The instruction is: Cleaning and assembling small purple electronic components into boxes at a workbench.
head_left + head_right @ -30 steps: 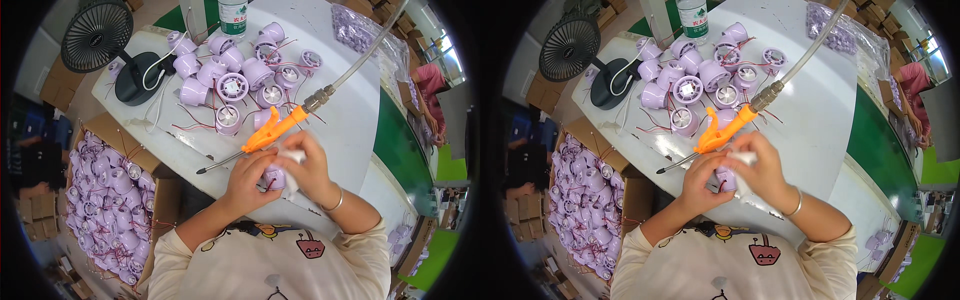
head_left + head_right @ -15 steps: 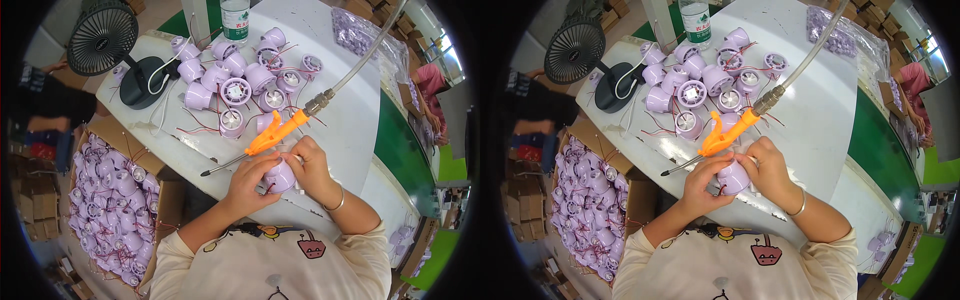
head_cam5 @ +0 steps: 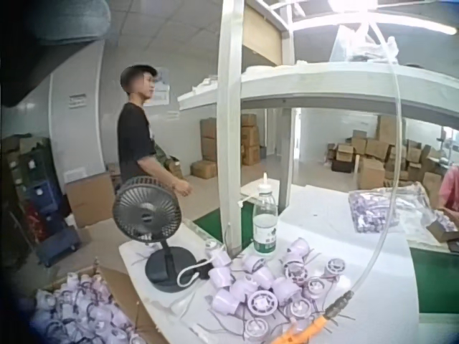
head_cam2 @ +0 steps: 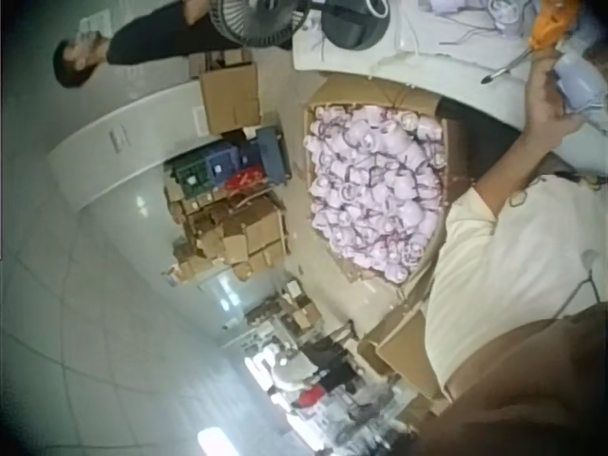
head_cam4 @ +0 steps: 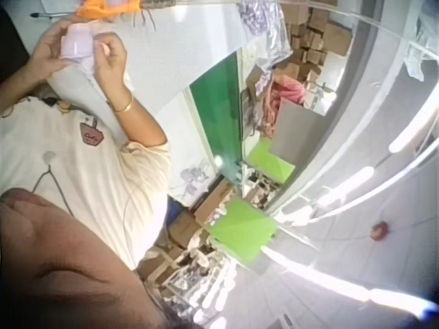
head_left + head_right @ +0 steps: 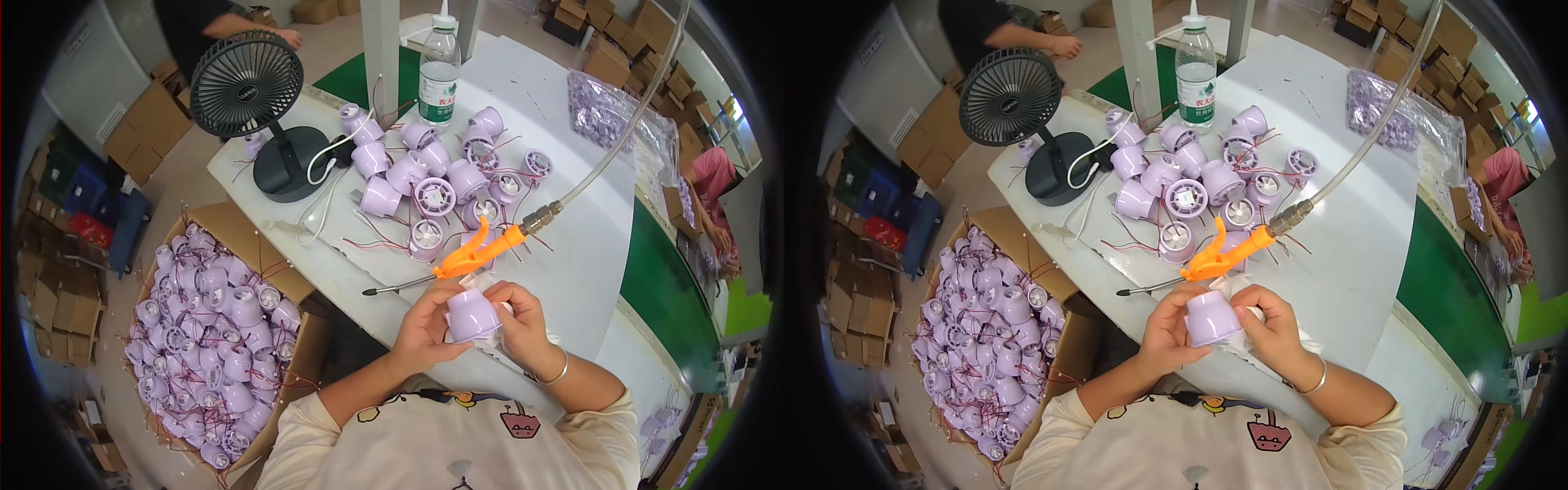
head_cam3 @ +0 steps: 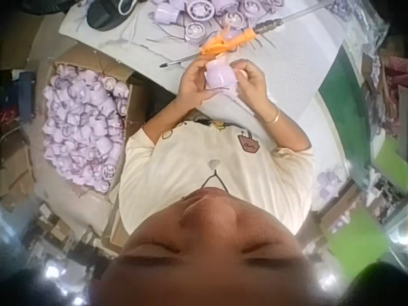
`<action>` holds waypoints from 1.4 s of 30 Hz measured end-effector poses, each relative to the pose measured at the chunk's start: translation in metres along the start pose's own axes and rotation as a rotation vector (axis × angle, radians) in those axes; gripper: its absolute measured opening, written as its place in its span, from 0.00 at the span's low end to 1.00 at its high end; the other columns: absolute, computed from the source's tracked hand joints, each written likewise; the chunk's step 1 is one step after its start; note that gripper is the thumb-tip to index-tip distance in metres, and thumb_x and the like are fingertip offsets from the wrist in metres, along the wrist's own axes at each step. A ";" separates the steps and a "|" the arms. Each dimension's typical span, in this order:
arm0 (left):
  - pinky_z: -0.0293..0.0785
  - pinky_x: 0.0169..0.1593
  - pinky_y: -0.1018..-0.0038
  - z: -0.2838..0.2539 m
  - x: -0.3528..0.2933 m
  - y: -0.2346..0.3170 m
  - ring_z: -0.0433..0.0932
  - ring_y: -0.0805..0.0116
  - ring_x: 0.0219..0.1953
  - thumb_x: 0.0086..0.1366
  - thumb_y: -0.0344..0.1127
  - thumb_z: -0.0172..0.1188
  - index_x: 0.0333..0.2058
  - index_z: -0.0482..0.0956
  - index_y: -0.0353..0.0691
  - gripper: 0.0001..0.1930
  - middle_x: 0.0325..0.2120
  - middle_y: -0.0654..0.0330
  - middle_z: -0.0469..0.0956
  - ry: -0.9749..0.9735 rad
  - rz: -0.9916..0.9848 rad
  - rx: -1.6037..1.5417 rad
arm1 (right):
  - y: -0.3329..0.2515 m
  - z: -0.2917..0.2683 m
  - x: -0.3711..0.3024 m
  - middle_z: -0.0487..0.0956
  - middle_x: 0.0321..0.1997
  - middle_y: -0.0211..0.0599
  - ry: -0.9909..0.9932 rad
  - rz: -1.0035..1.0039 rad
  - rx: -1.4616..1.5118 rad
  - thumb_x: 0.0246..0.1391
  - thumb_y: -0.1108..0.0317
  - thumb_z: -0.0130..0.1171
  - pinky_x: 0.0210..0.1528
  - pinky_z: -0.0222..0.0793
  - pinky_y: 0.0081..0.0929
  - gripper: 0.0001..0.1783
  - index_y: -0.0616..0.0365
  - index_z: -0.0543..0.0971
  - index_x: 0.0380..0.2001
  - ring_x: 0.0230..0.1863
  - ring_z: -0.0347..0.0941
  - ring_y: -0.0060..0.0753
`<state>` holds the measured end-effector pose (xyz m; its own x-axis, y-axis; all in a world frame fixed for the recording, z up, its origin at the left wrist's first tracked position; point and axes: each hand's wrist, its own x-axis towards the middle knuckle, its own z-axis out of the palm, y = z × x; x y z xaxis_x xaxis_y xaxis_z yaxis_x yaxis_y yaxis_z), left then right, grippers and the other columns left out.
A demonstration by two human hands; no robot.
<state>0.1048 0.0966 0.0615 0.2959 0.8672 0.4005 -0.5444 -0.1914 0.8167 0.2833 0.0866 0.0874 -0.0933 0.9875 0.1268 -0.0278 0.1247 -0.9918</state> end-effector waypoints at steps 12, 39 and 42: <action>0.61 0.46 0.69 -0.027 0.009 0.039 0.63 0.68 0.43 0.60 0.56 0.59 0.61 0.62 0.40 0.36 0.47 0.63 0.69 -0.044 -0.269 -1.206 | -0.134 -0.004 0.032 0.76 0.38 0.32 -0.131 0.340 0.193 0.46 0.77 0.63 0.46 0.67 0.19 0.20 0.63 0.73 0.46 0.40 0.72 0.22; 0.63 0.46 0.67 -0.093 -0.033 0.056 0.67 0.66 0.40 0.54 0.58 0.64 0.59 0.63 0.44 0.39 0.45 0.57 0.71 0.343 -0.051 -0.845 | -0.313 0.094 0.319 0.72 0.32 0.48 0.445 -1.637 -0.870 0.51 0.78 0.53 0.40 0.65 0.34 0.08 0.63 0.68 0.36 0.36 0.69 0.45; 0.65 0.46 0.66 -0.099 -0.031 0.056 0.69 0.64 0.39 0.53 0.56 0.64 0.57 0.66 0.44 0.36 0.45 0.56 0.74 0.403 -0.069 -0.839 | -0.305 0.076 0.341 0.72 0.39 0.47 0.428 -1.883 -0.985 0.48 0.80 0.56 0.44 0.65 0.35 0.14 0.59 0.69 0.39 0.41 0.70 0.44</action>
<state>-0.0124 0.1043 0.0532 0.1395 0.9884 0.0593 -0.9711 0.1249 0.2032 0.1847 0.3785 0.4345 -0.4052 -0.3872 0.8282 0.6004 0.5704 0.5604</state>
